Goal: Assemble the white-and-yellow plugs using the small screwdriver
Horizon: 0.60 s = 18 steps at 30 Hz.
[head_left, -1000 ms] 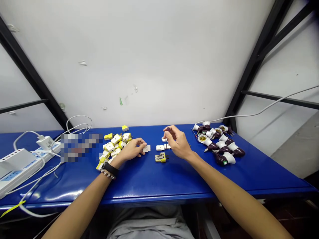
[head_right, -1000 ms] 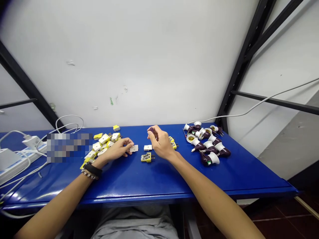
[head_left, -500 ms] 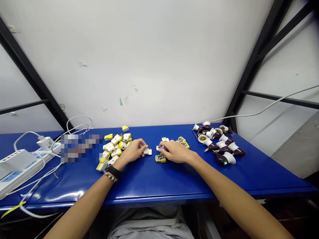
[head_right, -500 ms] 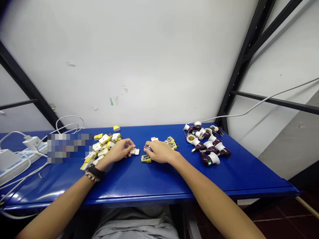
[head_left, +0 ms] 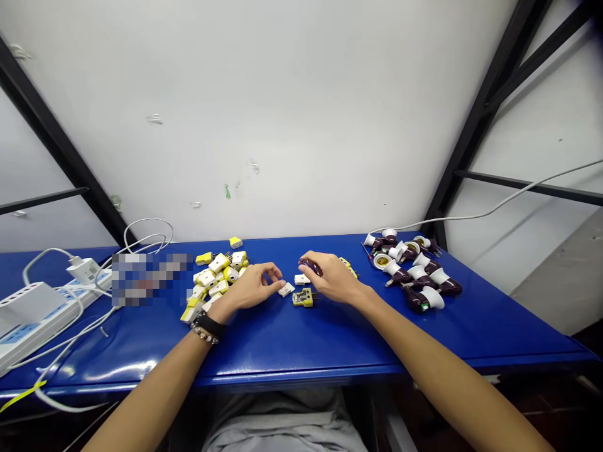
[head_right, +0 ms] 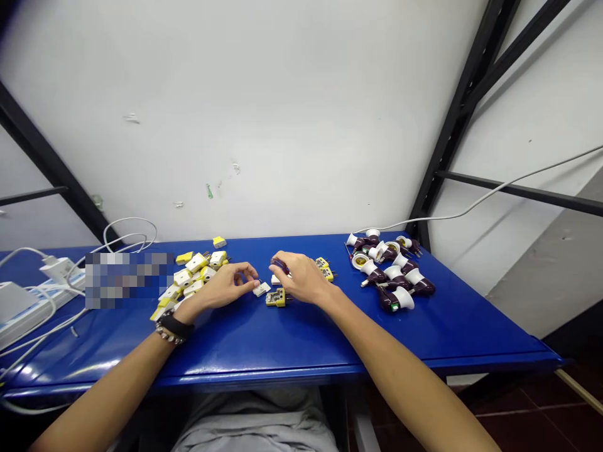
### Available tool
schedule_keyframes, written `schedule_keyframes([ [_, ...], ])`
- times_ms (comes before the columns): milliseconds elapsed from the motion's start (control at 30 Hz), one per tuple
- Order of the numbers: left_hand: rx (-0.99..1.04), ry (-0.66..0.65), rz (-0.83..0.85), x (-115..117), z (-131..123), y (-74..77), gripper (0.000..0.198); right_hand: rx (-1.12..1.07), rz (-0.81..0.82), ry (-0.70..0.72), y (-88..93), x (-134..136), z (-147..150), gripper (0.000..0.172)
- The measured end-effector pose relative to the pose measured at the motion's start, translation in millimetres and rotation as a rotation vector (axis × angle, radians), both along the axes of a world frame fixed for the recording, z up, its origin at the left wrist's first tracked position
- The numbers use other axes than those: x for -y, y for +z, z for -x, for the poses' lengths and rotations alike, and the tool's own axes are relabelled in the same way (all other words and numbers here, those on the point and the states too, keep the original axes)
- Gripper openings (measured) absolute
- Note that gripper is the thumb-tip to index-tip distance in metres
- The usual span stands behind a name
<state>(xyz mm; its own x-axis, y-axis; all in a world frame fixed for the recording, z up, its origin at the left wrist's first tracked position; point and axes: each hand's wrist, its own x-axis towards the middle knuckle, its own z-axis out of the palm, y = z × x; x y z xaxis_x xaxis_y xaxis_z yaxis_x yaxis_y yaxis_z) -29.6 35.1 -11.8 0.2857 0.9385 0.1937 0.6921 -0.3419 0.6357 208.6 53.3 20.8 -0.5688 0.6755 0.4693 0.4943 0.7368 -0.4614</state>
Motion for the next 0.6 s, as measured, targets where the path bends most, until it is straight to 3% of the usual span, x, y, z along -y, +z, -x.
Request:
schedule_keyframes([
  [167, -0.163, -0.056, -0.049, 8.7, -4.6, 4.6, 0.028, 0.001, -0.009, 0.009, -0.2, 0.9, 0.1, 0.016],
  [333, -0.15, -0.048, -0.18, 7.8, -3.4, 5.2, 0.021, -0.003, -0.01, 0.001, -0.6, 1.0, -0.7, 0.016],
  [600, -0.227, -0.041, -0.173, 3.9, -0.1, 4.5, 0.02, 0.017, -0.013, 0.008, -1.3, 1.3, -0.5, 0.016],
])
